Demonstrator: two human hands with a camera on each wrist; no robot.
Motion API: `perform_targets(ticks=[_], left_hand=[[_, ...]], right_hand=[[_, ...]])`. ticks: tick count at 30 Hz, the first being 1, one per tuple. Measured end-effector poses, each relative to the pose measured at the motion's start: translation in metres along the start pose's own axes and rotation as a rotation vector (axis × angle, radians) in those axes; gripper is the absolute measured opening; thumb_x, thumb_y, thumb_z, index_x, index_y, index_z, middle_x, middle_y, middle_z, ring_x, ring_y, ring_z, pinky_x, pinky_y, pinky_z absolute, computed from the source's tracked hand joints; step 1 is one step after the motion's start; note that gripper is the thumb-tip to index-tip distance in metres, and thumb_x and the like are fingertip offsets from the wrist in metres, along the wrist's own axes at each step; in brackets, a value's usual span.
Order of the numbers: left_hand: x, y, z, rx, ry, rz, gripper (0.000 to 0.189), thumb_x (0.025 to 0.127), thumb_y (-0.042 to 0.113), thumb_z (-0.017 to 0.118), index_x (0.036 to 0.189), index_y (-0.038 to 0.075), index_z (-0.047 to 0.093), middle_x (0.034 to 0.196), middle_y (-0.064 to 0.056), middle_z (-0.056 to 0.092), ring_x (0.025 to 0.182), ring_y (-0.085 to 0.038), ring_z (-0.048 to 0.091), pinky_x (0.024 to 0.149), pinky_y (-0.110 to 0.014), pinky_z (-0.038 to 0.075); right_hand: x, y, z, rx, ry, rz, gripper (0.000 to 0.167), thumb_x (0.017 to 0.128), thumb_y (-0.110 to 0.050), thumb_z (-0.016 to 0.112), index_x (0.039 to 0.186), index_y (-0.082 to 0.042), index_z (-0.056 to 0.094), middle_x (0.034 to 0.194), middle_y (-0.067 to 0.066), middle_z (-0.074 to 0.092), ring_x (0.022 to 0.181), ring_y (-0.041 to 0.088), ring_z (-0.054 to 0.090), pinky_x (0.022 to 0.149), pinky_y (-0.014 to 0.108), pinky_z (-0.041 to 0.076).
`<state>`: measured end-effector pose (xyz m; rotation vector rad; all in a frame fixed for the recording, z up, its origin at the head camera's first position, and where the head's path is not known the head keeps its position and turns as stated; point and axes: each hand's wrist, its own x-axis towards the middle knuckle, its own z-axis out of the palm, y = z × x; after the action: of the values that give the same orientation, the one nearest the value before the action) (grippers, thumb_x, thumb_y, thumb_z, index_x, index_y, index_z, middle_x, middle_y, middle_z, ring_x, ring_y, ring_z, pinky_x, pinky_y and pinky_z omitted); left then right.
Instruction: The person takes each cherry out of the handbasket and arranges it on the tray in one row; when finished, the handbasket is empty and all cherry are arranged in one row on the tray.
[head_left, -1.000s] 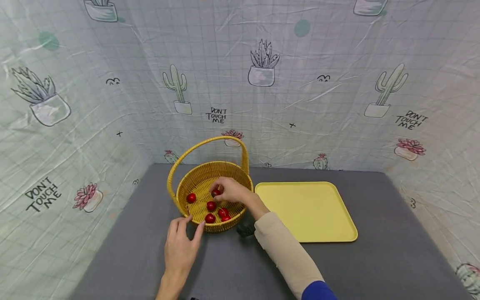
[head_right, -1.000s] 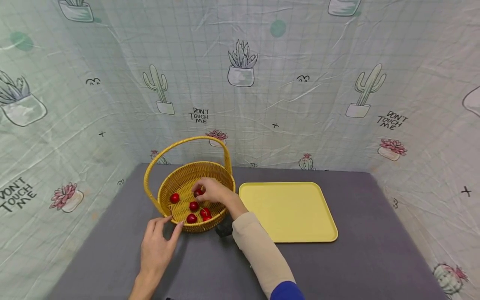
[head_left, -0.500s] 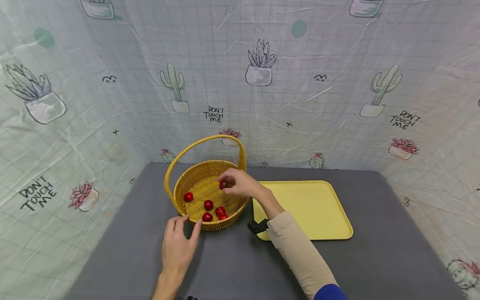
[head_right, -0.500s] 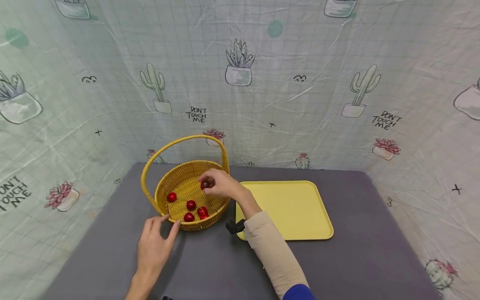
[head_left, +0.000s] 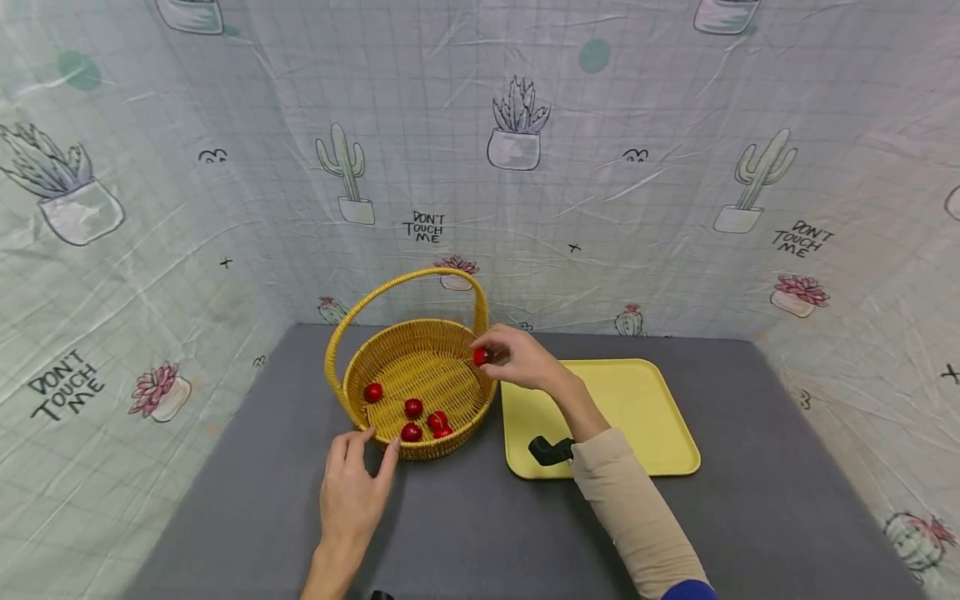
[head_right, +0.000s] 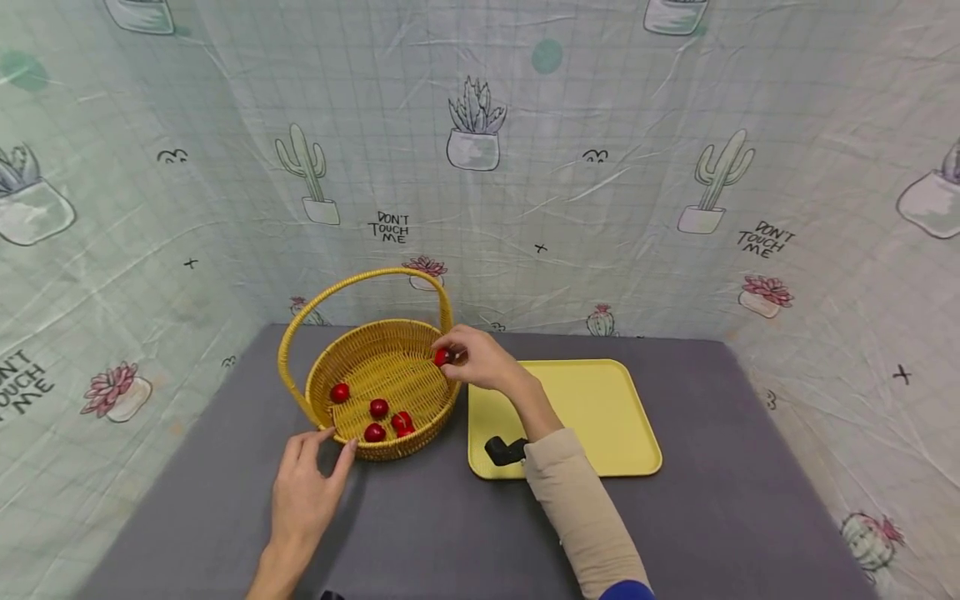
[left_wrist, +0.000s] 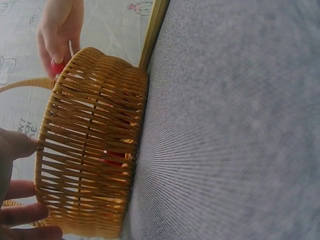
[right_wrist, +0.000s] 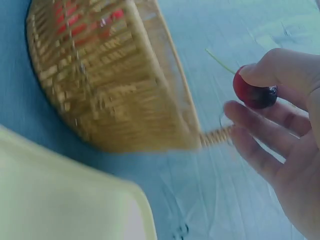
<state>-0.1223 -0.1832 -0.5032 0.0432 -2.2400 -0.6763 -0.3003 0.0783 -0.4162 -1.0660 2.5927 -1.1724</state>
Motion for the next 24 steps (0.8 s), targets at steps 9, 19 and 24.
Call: perform_targets(ticks=[9, 19, 24], left_hand=[[0.0, 0.001, -0.001, -0.003, -0.012, -0.02, 0.039, 0.082, 0.023, 0.084, 0.107, -0.004, 0.071, 0.103, -0.018, 0.063, 0.092, -0.035, 0.064, 0.071, -0.05, 0.057], [0.0, 0.002, -0.002, 0.007, -0.007, -0.022, 0.038, 0.081, 0.023, 0.084, 0.105, -0.004, 0.071, 0.101, -0.018, 0.062, 0.09, -0.034, 0.063, 0.07, -0.05, 0.056], [-0.001, 0.004, -0.002, 0.006, -0.023, -0.039, 0.038, 0.082, 0.023, 0.084, 0.107, -0.003, 0.071, 0.101, -0.017, 0.062, 0.091, -0.034, 0.063, 0.072, -0.051, 0.057]], right_hand=[[-0.033, 0.031, -0.025, -0.023, 0.118, 0.042, 0.034, 0.09, -0.011, 0.071, 0.124, -0.01, 0.068, 0.113, 0.007, 0.065, 0.098, 0.02, 0.064, 0.083, 0.036, 0.057], [-0.049, 0.06, -0.022, -0.027, 0.166, 0.123, 0.034, 0.088, -0.01, 0.074, 0.122, -0.004, 0.068, 0.111, 0.011, 0.064, 0.098, 0.025, 0.066, 0.089, 0.044, 0.057], [-0.05, 0.072, -0.012, -0.004, 0.177, 0.152, 0.037, 0.088, -0.009, 0.074, 0.123, 0.0, 0.067, 0.113, 0.014, 0.063, 0.1, 0.026, 0.067, 0.087, 0.041, 0.058]])
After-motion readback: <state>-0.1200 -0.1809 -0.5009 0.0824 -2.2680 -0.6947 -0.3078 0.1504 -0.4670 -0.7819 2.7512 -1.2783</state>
